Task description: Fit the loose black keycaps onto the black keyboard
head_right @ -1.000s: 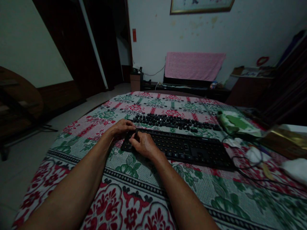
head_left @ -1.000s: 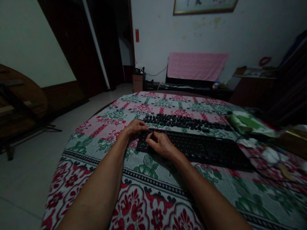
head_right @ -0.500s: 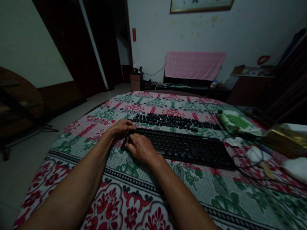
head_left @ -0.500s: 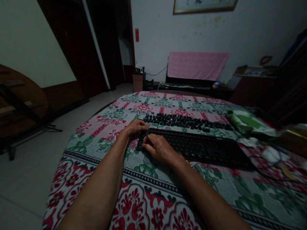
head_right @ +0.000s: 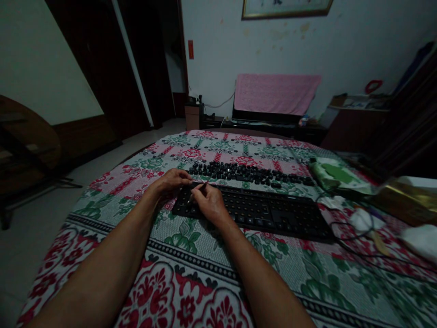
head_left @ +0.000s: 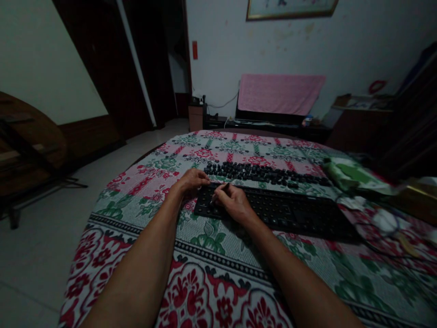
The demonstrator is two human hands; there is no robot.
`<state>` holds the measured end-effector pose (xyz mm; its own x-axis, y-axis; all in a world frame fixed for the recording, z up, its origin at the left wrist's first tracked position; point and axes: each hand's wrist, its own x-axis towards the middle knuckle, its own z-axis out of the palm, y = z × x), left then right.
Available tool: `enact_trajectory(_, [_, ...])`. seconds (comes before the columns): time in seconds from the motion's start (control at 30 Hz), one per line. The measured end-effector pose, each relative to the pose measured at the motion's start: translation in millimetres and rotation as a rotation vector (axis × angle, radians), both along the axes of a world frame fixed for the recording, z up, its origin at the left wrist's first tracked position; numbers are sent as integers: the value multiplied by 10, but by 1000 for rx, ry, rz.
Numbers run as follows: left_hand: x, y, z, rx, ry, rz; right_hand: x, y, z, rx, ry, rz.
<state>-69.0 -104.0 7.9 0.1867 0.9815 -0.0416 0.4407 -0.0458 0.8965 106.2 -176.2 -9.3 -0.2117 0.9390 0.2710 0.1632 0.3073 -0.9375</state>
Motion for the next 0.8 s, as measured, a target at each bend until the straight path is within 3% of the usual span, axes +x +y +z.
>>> enact_trajectory(0.1, [-14,-4,150,84,45,2,39,36,-1,-10,65,-88])
enact_trajectory(0.27, [87,-124,328,-103,64,-248,123,89,-23,132,2,-275])
enact_trajectory(0.47, [240,-145,220,-253,0,-329,137,32,47,251,-99,-353])
enact_trajectory(0.8, [327,-126,159,-186,73,-217,98,22,-1,392,-244,-268])
